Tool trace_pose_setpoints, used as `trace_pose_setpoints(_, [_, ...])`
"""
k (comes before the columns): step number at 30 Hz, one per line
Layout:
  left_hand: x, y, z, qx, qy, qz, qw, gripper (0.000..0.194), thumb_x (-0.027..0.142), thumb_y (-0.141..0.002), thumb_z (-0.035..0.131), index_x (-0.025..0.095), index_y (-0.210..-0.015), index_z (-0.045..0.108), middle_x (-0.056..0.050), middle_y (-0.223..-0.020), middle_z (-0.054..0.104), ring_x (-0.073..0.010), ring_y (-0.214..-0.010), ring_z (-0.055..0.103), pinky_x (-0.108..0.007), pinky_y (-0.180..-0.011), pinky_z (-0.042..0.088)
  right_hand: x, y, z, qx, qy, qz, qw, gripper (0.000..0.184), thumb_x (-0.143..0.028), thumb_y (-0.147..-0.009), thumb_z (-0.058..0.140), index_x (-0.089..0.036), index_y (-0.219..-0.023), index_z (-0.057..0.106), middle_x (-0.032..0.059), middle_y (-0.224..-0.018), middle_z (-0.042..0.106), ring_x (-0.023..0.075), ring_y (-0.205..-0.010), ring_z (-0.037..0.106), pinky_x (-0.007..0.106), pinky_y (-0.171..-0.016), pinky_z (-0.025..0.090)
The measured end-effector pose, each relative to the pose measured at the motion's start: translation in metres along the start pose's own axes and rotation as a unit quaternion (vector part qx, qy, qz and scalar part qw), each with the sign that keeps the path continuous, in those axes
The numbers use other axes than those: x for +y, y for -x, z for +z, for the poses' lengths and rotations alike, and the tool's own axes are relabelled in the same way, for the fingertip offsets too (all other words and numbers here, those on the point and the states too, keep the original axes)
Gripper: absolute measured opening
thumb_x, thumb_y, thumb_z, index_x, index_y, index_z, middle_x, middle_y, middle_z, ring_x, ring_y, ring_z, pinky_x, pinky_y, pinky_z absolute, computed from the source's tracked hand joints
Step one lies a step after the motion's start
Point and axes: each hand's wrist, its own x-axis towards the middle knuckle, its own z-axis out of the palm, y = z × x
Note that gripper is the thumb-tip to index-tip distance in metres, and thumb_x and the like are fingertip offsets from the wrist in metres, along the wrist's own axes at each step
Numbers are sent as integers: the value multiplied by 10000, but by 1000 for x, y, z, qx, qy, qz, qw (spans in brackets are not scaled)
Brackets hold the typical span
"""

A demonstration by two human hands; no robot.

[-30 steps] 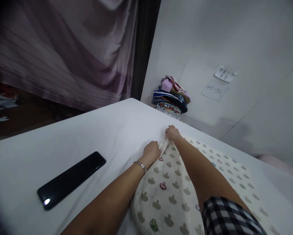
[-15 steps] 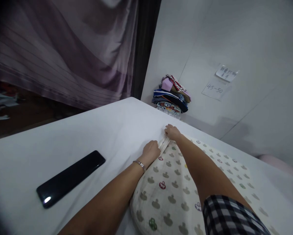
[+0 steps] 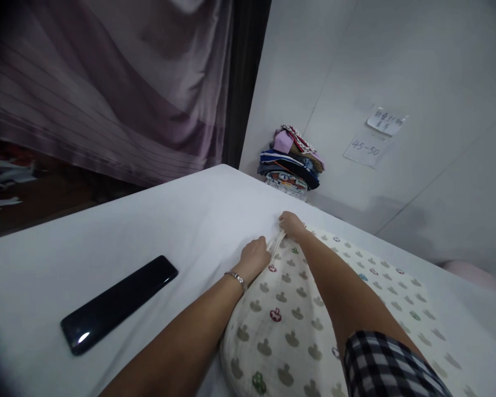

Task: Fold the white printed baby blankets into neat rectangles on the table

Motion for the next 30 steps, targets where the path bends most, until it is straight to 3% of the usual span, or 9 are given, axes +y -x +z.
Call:
trace_pose_setpoints(4, [-1,0,0,-4,-3,2,1000,259,184,-841,411,137,-1065,531,-153,-978,643,-240,-959,616,-309,-749,450,10,0,-8,39,-55,79,995,381,-281,-872,452,-150,-1221,530,111,-1161,602,188,-971,594,279,-805,472])
trace_pose_setpoints(8, [0,-2,-3,24,12,4,1000,248,198,-851,395,166,-1017,576,-119,-1026,644,-227,-961,610,-315,-766,451,19,3,-11,31,-87,139,986,307,-269,-878,425,-126,-1078,608,110,-941,676,163,-708,642,265,-640,501])
trace_pose_setpoints(11, [2,-3,-6,30,33,-2,999,307,353,-893,366,188,-945,619,-98,-1012,662,-230,-967,609,-320,-789,453,21,5,-9,14,-92,161,983,235,-189,-833,471,-122,-962,654,92,-805,688,146,-589,630,245,-575,491])
trace_pose_setpoints(14, [3,-3,-7,11,48,5,999,409,521,-855,404,194,-902,645,-93,-990,676,-246,-969,613,-324,-798,459,20,4,-6,13,-74,160,984,243,-162,-808,481,-136,-947,679,92,-842,694,174,-696,653,253,-642,497])
trace_pose_setpoints(19, [5,-1,-8,-24,41,-5,999,279,377,-820,499,182,-943,657,-110,-1063,665,-241,-1001,606,-304,-804,458,20,1,1,34,-24,136,990,371,-239,-835,469,-173,-1171,613,113,-1156,623,236,-1083,558,301,-860,443])
trace_pose_setpoints(24, [9,-2,-10,-60,56,7,997,280,347,-841,466,178,-884,684,-91,-987,696,-191,-908,636,-237,-742,462,23,-1,10,25,8,141,990,329,-301,-864,443,-211,-1108,644,92,-1113,644,221,-1025,587,301,-829,439])
trace_pose_setpoints(30, [11,2,-9,-56,17,-1,998,296,276,-853,433,139,-997,653,-150,-1091,649,-256,-1023,602,-304,-806,463,20,-10,18,51,38,172,983,289,-262,-871,425,-201,-1035,655,109,-1060,643,230,-1013,577,324,-817,426])
